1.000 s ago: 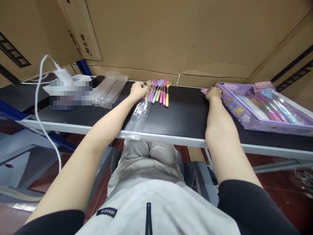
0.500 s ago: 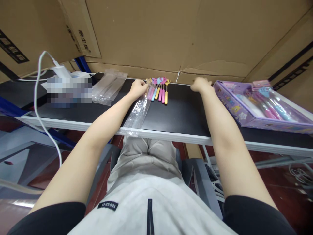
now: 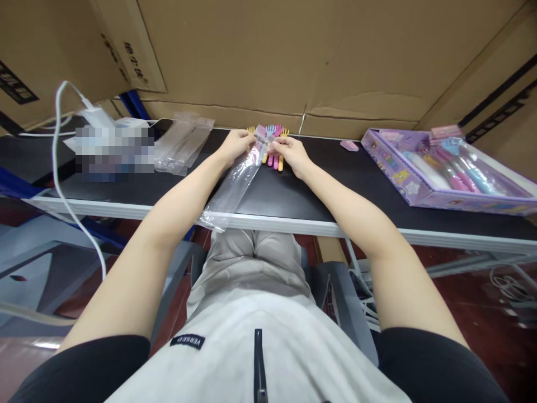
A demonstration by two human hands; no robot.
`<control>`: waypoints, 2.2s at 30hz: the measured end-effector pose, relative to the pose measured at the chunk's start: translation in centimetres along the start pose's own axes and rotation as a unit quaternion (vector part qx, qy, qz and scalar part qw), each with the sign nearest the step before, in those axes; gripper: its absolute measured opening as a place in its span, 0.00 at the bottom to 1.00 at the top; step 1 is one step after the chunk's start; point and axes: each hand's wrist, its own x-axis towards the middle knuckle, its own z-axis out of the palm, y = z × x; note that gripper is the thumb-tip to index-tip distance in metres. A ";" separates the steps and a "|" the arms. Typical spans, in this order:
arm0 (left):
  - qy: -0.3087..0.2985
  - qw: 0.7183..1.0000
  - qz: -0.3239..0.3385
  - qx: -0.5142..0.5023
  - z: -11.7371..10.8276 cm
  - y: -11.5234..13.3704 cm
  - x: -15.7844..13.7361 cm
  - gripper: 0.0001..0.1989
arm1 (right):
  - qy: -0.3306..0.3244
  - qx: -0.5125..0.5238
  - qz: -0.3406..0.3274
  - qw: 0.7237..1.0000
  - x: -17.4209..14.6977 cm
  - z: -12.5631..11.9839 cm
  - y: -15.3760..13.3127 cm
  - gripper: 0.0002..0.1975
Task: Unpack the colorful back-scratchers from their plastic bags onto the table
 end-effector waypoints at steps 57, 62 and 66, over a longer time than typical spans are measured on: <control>0.082 0.922 -0.008 0.379 -7.5 1.6 0.0 0.41 | -0.029 -0.559 -0.003 0.829 3.2 -7.8 0.8 0.25; 0.030 0.858 -0.157 0.488 -11.0 2.6 -0.4 0.40 | -0.046 -0.599 -0.003 0.800 3.0 -7.5 0.4 0.27; -0.033 0.831 -0.218 0.510 -11.9 1.4 -0.2 0.45 | -0.047 -0.602 -0.008 0.797 3.0 -7.5 0.5 0.27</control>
